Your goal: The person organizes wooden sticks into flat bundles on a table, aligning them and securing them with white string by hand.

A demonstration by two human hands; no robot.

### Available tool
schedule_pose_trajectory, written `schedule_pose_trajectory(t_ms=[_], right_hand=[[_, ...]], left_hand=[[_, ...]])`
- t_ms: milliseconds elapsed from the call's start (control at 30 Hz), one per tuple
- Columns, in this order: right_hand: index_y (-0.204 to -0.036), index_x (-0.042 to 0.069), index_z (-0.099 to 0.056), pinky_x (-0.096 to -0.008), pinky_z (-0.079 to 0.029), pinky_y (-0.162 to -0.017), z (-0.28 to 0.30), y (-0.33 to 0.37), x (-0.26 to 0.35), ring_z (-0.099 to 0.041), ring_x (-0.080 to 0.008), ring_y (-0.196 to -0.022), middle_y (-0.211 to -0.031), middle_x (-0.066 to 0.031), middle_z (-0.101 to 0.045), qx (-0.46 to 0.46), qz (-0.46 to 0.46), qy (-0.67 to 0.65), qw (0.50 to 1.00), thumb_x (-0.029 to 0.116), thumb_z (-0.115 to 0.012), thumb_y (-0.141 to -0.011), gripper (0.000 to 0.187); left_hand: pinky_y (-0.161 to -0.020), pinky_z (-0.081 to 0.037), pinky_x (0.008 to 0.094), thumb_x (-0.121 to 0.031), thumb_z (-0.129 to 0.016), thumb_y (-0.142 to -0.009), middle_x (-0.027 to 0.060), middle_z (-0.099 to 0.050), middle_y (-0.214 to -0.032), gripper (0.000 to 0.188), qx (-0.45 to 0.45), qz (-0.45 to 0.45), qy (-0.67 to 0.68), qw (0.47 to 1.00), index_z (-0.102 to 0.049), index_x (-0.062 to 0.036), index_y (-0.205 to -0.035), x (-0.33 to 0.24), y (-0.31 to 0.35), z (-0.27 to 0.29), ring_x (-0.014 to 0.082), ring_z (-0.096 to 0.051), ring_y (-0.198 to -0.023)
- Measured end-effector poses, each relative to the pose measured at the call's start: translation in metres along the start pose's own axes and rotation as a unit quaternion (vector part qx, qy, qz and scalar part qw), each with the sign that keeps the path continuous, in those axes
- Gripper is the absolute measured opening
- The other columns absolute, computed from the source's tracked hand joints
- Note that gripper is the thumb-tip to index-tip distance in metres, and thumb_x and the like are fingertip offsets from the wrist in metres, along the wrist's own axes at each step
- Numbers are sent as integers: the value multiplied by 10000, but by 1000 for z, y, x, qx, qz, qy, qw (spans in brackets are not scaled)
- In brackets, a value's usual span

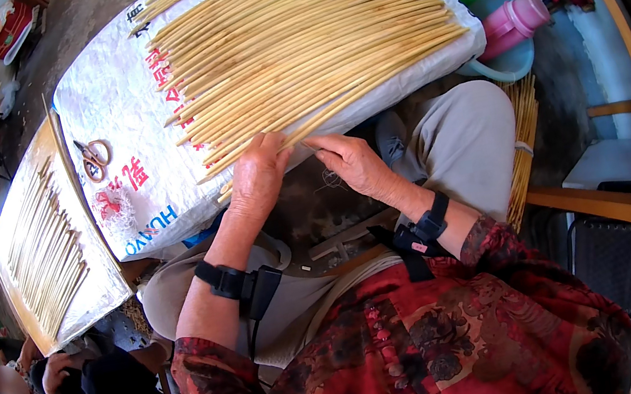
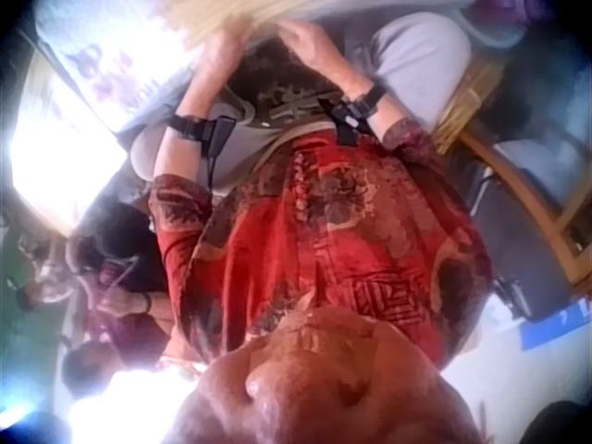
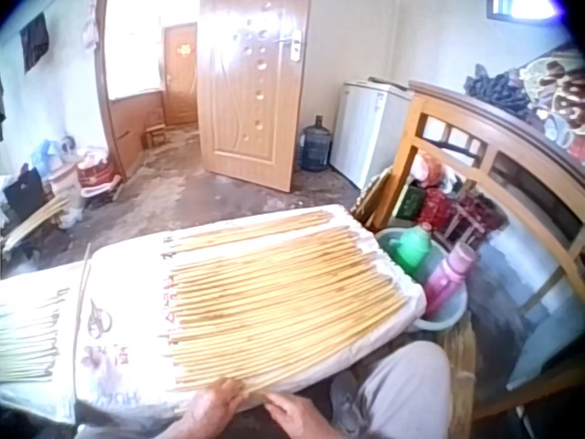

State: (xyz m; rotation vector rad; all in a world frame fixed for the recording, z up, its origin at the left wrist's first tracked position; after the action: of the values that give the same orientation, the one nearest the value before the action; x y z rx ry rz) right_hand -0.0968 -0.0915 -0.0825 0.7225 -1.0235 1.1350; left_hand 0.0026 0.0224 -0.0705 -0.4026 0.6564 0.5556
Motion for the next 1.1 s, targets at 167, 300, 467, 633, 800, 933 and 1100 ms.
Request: schedule_pose_trajectory(t_ms=[167, 300, 467, 633, 800, 933, 1100], right_hand=[[-1066, 12, -526, -297, -451, -738, -3, 0, 2, -578, -276, -865, -931, -171, -586, 15, -20, -20, 999, 37, -521, -790, 277], [-1068, 14, -526, -299, -450, -739, -3, 0, 0, -579, -274, -871, -934, -169, -588, 15, -26, -13, 999, 36, -520, -790, 279], [-1068, 12, -524, -305, -449, -741, -2, 0, 1, -575, -286, -869, -931, -178, -585, 18, -11, -9, 1000, 31, -517, -789, 281], [-1073, 10, -519, -308, -447, -745, -1, 0, 2, -572, -295, -868, -928, -182, -582, 13, 24, -9, 1000, 28, -513, -787, 286], [-1101, 3, -507, -259, -438, -734, -2, 0, -2, -573, -187, -826, -954, -140, -590, 33, 18, -6, 999, 49, -509, -810, 296], [-1090, 12, -507, -309, -443, -761, -1, -1, 2, -564, -297, -889, -956, -182, -576, 42, -3, -12, 999, 25, -508, -787, 304], [-1093, 10, -503, -310, -444, -761, -1, -1, 0, -563, -300, -893, -955, -185, -575, 39, 10, -7, 999, 26, -510, -786, 308]], left_hand=[[-628, -429, 423, -112, -593, -731, 175, -529, -791, 170, 0, 10, 8, 1000, -527, -25, -861, -2, -1, 1, 374, -525, -751], [-633, -427, 424, -117, -591, -734, 178, -529, -795, 172, 2, 14, 10, 1000, -526, -22, -862, -2, -1, 1, 378, -523, -754], [-634, -427, 424, -122, -592, -735, 174, -530, -798, 175, 6, 17, 10, 1000, -528, -22, -862, -1, 0, 0, 376, -524, -756], [-636, -427, 421, -122, -591, -737, 173, -534, -807, 172, 0, 14, 9, 1000, -532, -25, -867, 0, 0, 0, 373, -524, -762], [-637, -428, 420, -117, -589, -739, 173, -535, -811, 175, 3, 15, 11, 1000, -533, -26, -876, -2, 0, 1, 373, -525, -765], [-635, -428, 419, -119, -591, -739, 173, -536, -810, 174, 2, 16, 11, 1000, -531, -27, -873, 0, 0, 1, 373, -524, -766], [-634, -427, 420, -121, -593, -736, 172, -535, -806, 174, 1, 15, 10, 1000, -529, -28, -869, -1, 0, 1, 372, -525, -764]])
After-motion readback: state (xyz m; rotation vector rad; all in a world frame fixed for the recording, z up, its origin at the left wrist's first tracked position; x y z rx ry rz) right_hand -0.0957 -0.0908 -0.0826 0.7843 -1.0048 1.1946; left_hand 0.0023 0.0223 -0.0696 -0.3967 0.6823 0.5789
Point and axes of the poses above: each hand's wrist, its own y-axis away from the middle knuckle, its own z-axis out of the back of the hand, x = y × z, the point moved 5 cm from there along -y, towards the middle knuckle
